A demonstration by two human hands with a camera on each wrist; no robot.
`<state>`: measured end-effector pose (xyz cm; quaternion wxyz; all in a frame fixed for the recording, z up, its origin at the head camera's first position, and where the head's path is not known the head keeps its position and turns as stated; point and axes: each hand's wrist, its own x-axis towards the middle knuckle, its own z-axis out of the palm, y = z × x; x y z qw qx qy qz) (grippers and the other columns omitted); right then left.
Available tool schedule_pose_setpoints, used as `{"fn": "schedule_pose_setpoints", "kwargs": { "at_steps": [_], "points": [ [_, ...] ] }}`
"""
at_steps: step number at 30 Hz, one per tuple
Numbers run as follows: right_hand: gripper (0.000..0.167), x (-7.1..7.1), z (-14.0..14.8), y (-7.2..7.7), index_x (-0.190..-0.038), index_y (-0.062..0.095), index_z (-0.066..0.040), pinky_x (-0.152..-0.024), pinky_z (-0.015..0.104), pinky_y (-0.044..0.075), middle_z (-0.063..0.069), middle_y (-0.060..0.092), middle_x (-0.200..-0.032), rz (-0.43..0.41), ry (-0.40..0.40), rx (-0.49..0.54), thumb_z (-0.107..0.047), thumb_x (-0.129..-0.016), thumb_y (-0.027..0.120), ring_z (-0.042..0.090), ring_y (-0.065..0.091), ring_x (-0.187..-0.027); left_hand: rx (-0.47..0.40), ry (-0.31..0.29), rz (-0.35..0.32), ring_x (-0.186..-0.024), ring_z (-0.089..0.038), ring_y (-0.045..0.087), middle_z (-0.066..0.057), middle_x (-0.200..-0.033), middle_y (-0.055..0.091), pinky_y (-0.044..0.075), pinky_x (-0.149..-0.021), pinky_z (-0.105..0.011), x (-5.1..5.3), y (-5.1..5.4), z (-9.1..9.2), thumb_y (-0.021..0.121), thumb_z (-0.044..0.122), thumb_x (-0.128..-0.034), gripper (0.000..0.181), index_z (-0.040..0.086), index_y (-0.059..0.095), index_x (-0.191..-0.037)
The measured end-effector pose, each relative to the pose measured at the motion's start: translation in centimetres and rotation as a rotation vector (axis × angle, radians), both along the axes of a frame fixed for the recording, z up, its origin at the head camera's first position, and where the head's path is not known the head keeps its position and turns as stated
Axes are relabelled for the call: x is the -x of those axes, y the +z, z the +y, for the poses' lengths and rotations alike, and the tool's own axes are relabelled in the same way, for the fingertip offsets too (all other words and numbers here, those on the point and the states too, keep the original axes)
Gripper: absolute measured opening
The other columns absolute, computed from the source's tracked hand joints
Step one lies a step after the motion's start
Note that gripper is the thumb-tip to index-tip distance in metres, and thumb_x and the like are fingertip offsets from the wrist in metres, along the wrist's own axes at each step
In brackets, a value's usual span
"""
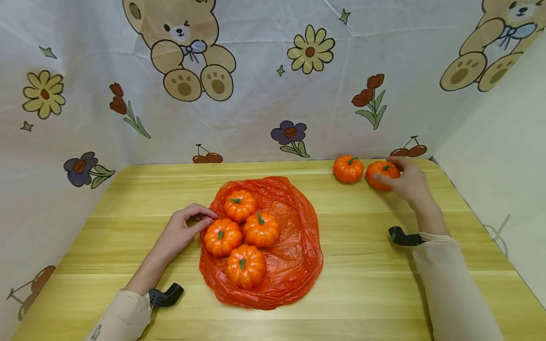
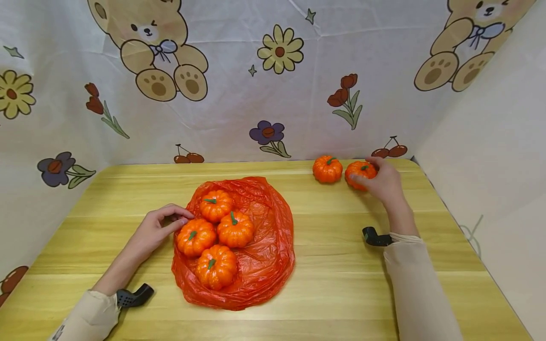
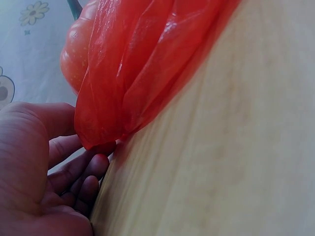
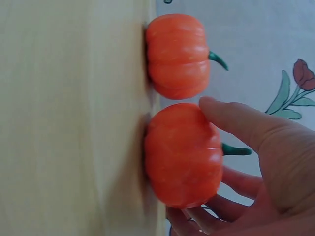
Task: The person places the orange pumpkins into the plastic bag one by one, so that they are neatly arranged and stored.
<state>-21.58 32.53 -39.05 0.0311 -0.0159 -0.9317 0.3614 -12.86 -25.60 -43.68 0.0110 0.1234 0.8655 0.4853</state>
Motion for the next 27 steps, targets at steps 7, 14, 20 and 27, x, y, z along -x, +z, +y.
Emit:
{"fn": "schedule_pose_setpoints", "kwargs": {
  "at_steps": [7,14,20,27],
  "points": [
    [0.094,0.0,0.0,-0.6,-0.161,0.031,0.004,-0.115,0.07,0.033,0.041,0.036,-0.157,-0.065,-0.01,-0.014,-0.041,-0.095,0.079,0.06,0.038,-0.14,-0.004,-0.003,0.003,-0.097,-0.017,0.063,-0.001,-0.113,0.074,0.049,-0.086,-0.022,0.0,0.0,0.0,0.071,0.023,-0.1029,0.013,0.018,0.079,-0.111],
    [0.097,0.0,0.0,-0.9,-0.161,0.031,0.003,-0.114,0.071,0.036,0.041,0.039,-0.155,-0.041,-0.025,-0.028,-0.041,-0.092,0.083,0.06,0.041,-0.137,-0.008,-0.002,0.006,-0.097,-0.016,0.063,-0.002,-0.112,0.074,0.049,-0.086,-0.021,0.0,-0.1,0.0,0.071,0.023,-0.1027,0.012,0.018,0.079,-0.111],
    [0.098,-0.2,0.3,0.0,-0.162,0.034,-0.001,-0.113,0.07,0.038,0.039,0.04,-0.154,0.026,-0.073,0.028,-0.046,-0.09,0.083,0.056,0.042,-0.137,-0.011,-0.004,0.023,-0.097,-0.014,0.063,-0.003,-0.112,0.075,0.048,-0.085,-0.02,0.1,-0.2,0.0,0.071,0.022,-0.1028,0.013,0.017,0.079,-0.111],
    [0.095,-0.6,-0.3,1.5,-0.161,0.037,-0.004,-0.111,0.069,0.041,0.036,0.043,-0.153,0.079,-0.078,0.051,-0.046,-0.089,0.084,0.052,0.045,-0.133,-0.018,-0.005,0.02,-0.097,-0.014,0.062,-0.003,-0.113,0.074,0.048,-0.085,-0.021,0.0,-0.2,0.0,0.071,0.021,-0.1029,0.013,0.017,0.079,-0.111]
  ]
}}
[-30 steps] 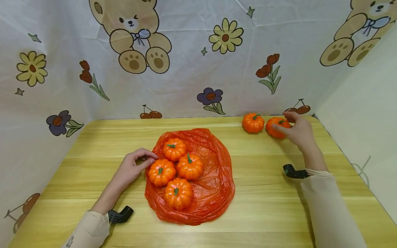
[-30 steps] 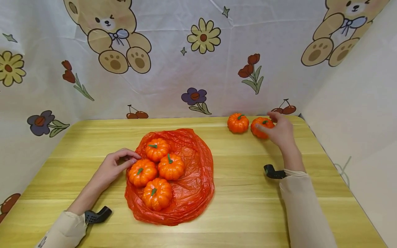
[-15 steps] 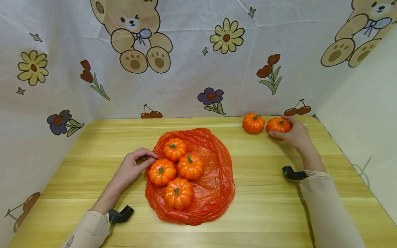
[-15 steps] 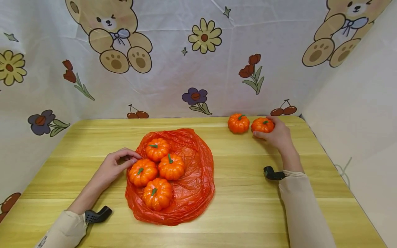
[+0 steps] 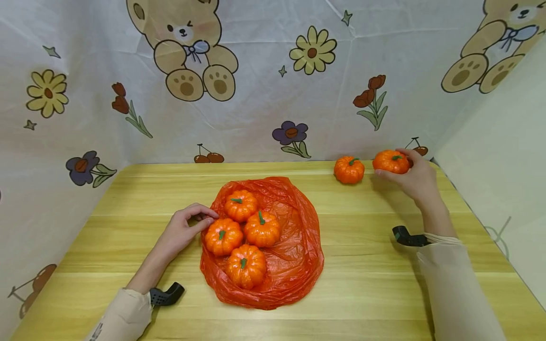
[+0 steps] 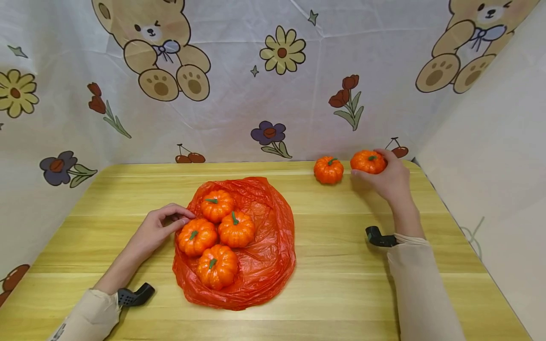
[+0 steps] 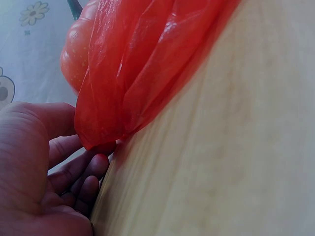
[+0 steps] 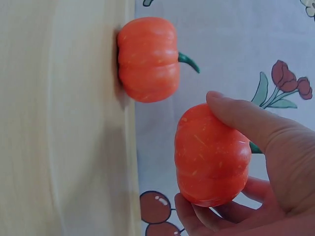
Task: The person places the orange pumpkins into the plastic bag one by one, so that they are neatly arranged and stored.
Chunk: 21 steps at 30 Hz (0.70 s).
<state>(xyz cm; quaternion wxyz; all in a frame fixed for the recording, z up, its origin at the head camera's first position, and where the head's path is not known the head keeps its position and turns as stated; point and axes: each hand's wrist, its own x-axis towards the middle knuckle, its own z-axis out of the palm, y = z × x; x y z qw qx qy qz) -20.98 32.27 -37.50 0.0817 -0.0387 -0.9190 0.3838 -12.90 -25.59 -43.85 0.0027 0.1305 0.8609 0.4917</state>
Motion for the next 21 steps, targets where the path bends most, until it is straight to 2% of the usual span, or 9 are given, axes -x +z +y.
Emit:
{"fn": "schedule_pose_setpoints", "kwargs": {
  "at_steps": [8,15,21],
  "points": [
    [0.095,-0.7,-1.8,1.8,-0.161,0.039,-0.006,-0.109,0.069,0.043,0.033,0.048,-0.152,0.036,0.031,-0.029,-0.048,-0.089,0.084,0.05,0.048,-0.131,0.001,0.0,-0.003,-0.096,-0.015,0.062,-0.004,-0.113,0.074,0.048,-0.084,-0.021,0.0,0.0,0.0,0.071,0.021,-0.1028,0.013,0.016,0.079,-0.111],
    [0.091,-1.4,-4.5,3.5,-0.158,0.043,-0.008,-0.107,0.063,0.045,0.026,0.052,-0.151,0.063,0.118,-0.011,-0.043,-0.087,0.087,0.045,0.053,-0.129,-0.002,0.0,-0.002,-0.096,-0.015,0.062,-0.003,-0.113,0.074,0.048,-0.084,-0.021,0.1,0.0,0.0,0.071,0.021,-0.1027,0.013,0.016,0.079,-0.111],
    [0.085,-1.7,-7.6,4.0,-0.154,0.048,-0.01,-0.108,0.064,0.046,0.023,0.055,-0.147,0.078,0.205,-0.055,-0.041,-0.086,0.088,0.044,0.055,-0.129,-0.002,0.001,-0.001,-0.097,-0.015,0.062,-0.003,-0.113,0.074,0.048,-0.085,-0.02,0.1,0.0,0.0,0.071,0.022,-0.1027,0.013,0.017,0.079,-0.111]
  ]
}}
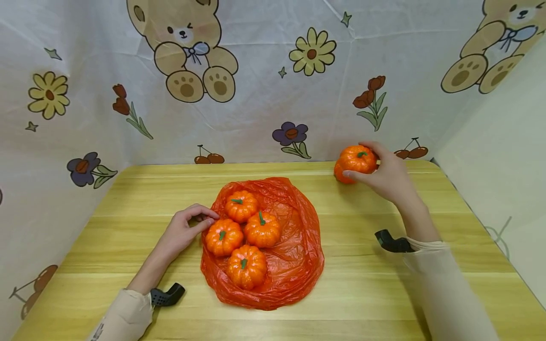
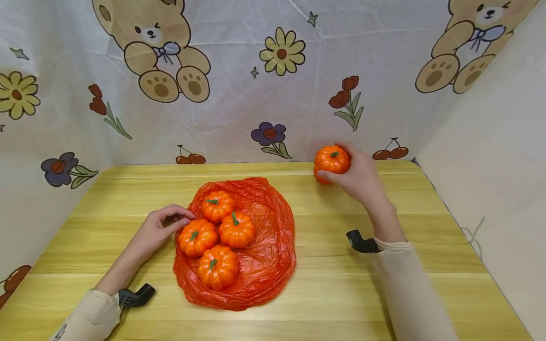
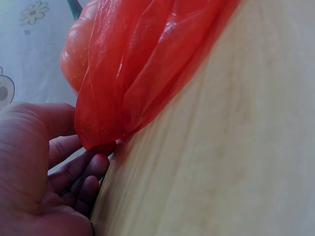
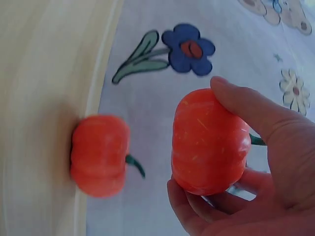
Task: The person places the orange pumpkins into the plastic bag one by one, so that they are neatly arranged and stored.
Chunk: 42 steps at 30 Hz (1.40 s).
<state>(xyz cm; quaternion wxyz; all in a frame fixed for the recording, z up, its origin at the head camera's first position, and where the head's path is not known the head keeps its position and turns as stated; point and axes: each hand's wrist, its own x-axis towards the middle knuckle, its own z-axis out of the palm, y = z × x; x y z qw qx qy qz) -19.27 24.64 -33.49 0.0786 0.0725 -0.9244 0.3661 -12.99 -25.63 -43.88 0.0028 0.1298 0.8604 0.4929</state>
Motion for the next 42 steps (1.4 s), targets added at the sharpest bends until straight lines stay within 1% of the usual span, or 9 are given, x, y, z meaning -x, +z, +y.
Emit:
{"fn": "schedule_pose_setpoints", "kwargs": {
  "at_steps": [4,8,13,16,23,26,32,37,42],
  "points": [
    [0.081,-0.2,-2.3,0.0,-0.151,0.052,-0.009,-0.106,0.062,0.048,0.021,0.059,-0.143,0.037,0.084,0.002,-0.035,-0.085,0.09,0.042,0.058,-0.125,0.002,0.003,-0.003,-0.097,-0.015,0.062,-0.003,-0.113,0.074,0.048,-0.085,-0.021,0.0,0.0,-0.1,0.071,0.022,-0.1027,0.013,0.017,0.079,-0.111],
    [0.078,-0.3,-4.3,-0.1,-0.149,0.054,-0.008,-0.105,0.06,0.05,0.018,0.061,-0.141,0.05,0.147,0.014,-0.031,-0.084,0.091,0.039,0.06,-0.123,0.0,0.005,-0.005,-0.096,-0.015,0.062,-0.003,-0.113,0.074,0.048,-0.085,-0.021,-0.1,0.0,-0.1,0.071,0.022,-0.1028,0.013,0.017,0.079,-0.111],
    [0.08,-0.4,-6.6,-0.3,-0.149,0.054,-0.008,-0.101,0.057,0.054,0.016,0.062,-0.139,0.034,0.217,0.008,-0.028,-0.082,0.093,0.036,0.061,-0.121,-0.007,-0.001,0.002,-0.097,-0.015,0.062,-0.004,-0.113,0.074,0.048,-0.085,-0.021,0.0,0.0,0.0,0.071,0.02,-0.1026,0.013,0.016,0.079,-0.112],
    [0.084,-0.5,-8.2,-0.4,-0.15,0.054,-0.01,-0.1,0.054,0.056,0.013,0.062,-0.141,0.022,0.269,-0.008,-0.029,-0.08,0.095,0.034,0.063,-0.121,-0.007,-0.001,-0.001,-0.097,-0.016,0.062,-0.004,-0.113,0.074,0.048,-0.085,-0.021,-0.1,0.0,0.0,0.071,0.02,-0.1026,0.013,0.016,0.079,-0.111],
    [0.087,-0.7,-11.1,-0.9,-0.152,0.053,-0.014,-0.105,0.05,0.054,0.009,0.06,-0.146,-0.013,0.397,0.002,-0.029,-0.078,0.096,0.03,0.063,-0.125,0.001,0.005,-0.017,-0.097,-0.017,0.062,-0.002,-0.114,0.074,0.048,-0.085,-0.021,0.0,0.1,0.1,0.071,0.022,-0.1028,0.013,0.017,0.079,-0.111],
    [0.086,-0.7,-12.0,-1.2,-0.152,0.053,-0.014,-0.107,0.049,0.053,0.009,0.06,-0.147,-0.02,0.427,0.002,-0.028,-0.079,0.095,0.029,0.063,-0.127,-0.002,0.006,-0.016,-0.097,-0.017,0.061,-0.002,-0.114,0.074,0.048,-0.085,-0.021,0.0,0.1,0.0,0.071,0.022,-0.1027,0.013,0.017,0.079,-0.111],
    [0.084,-0.7,-13.1,-2.3,-0.151,0.054,-0.012,-0.108,0.048,0.052,0.009,0.061,-0.146,-0.04,0.46,-0.013,-0.029,-0.08,0.094,0.029,0.062,-0.127,-0.003,0.004,-0.01,-0.097,-0.016,0.062,-0.003,-0.113,0.074,0.048,-0.085,-0.021,0.0,0.1,0.0,0.071,0.021,-0.1026,0.012,0.017,0.079,-0.111],
    [0.085,-0.6,-13.6,-3.3,-0.151,0.054,-0.01,-0.106,0.047,0.053,0.009,0.062,-0.144,-0.042,0.471,-0.007,-0.032,-0.08,0.094,0.028,0.063,-0.125,-0.002,0.008,-0.011,-0.097,-0.017,0.061,-0.003,-0.113,0.074,0.047,-0.085,-0.021,-0.1,0.1,0.0,0.071,0.021,-0.1025,0.012,0.017,0.079,-0.111],
    [0.083,-0.4,-13.9,-4.1,-0.151,0.054,-0.011,-0.103,0.047,0.055,0.009,0.062,-0.143,-0.057,0.47,-0.016,-0.037,-0.082,0.093,0.027,0.064,-0.122,0.0,0.007,-0.013,-0.097,-0.017,0.061,-0.002,-0.113,0.074,0.047,-0.086,-0.022,0.0,0.1,0.0,0.072,0.022,-0.1025,0.012,0.017,0.079,-0.111]
  ]
}}
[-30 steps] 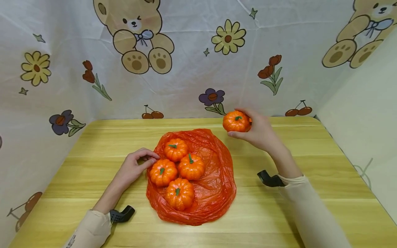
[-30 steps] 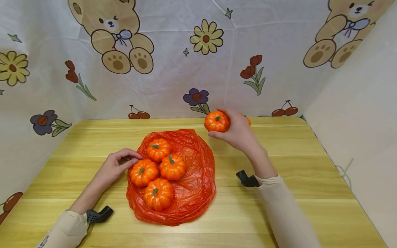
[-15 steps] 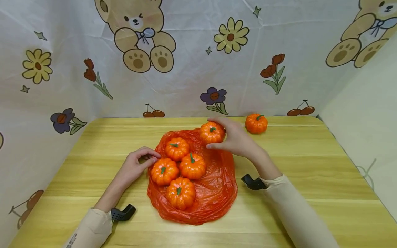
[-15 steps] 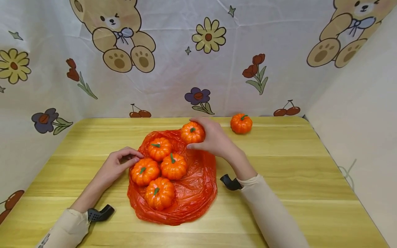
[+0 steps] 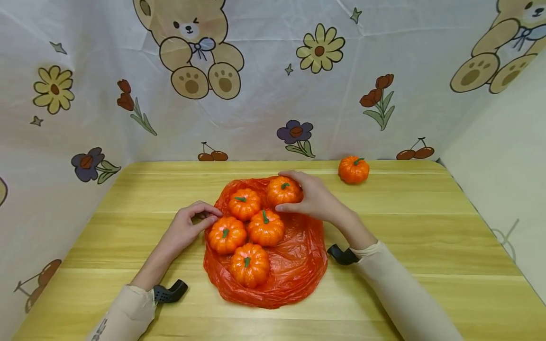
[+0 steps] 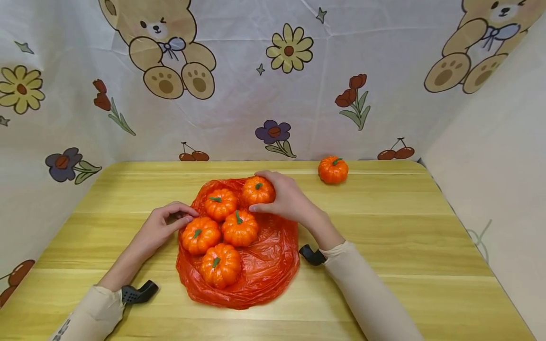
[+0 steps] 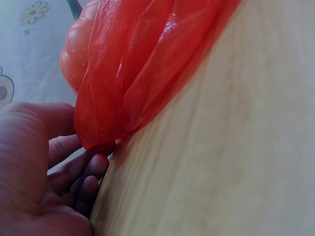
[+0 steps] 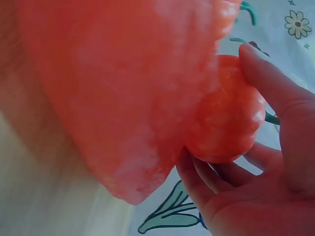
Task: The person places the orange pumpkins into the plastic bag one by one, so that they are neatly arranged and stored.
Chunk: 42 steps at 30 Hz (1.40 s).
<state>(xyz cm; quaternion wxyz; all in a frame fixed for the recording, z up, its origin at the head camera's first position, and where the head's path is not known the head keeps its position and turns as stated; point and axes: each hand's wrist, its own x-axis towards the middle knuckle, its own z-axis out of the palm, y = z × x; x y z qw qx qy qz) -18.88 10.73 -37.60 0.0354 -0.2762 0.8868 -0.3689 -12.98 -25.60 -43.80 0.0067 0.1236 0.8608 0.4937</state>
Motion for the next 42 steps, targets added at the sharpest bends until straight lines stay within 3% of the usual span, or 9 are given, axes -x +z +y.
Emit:
{"fn": "schedule_pose_setpoints", "kwargs": {
  "at_steps": [15,31,42],
  "points": [
    [0.08,0.5,-0.1,-1.8,-0.15,0.054,-0.009,-0.105,0.048,0.054,0.009,0.064,-0.14,-0.008,0.013,-0.014,-0.038,-0.085,0.09,0.028,0.064,-0.122,0.005,-0.005,0.003,-0.098,-0.017,0.062,-0.002,-0.113,0.074,0.048,-0.086,-0.022,0.1,0.0,0.1,0.072,0.022,-0.1023,0.012,0.018,0.079,-0.111],
    [0.078,0.3,-0.1,-1.9,-0.152,0.053,-0.009,-0.11,0.049,0.05,0.011,0.061,-0.146,-0.051,0.015,-0.054,-0.045,-0.091,0.083,0.029,0.061,-0.13,0.006,-0.002,0.0,-0.098,-0.017,0.062,-0.002,-0.113,0.074,0.048,-0.086,-0.023,0.1,0.0,0.2,0.072,0.023,-0.1021,0.013,0.017,0.08,-0.111],
    [0.074,0.3,-0.3,-2.0,-0.152,0.053,-0.009,-0.111,0.048,0.049,0.011,0.064,-0.143,-0.019,0.018,-0.035,-0.044,-0.093,0.08,0.028,0.062,-0.129,0.011,0.003,-0.006,-0.098,-0.017,0.062,-0.002,-0.113,0.074,0.048,-0.086,-0.022,0.0,0.0,0.0,0.071,0.022,-0.1025,0.012,0.018,0.079,-0.11]
  ]
}}
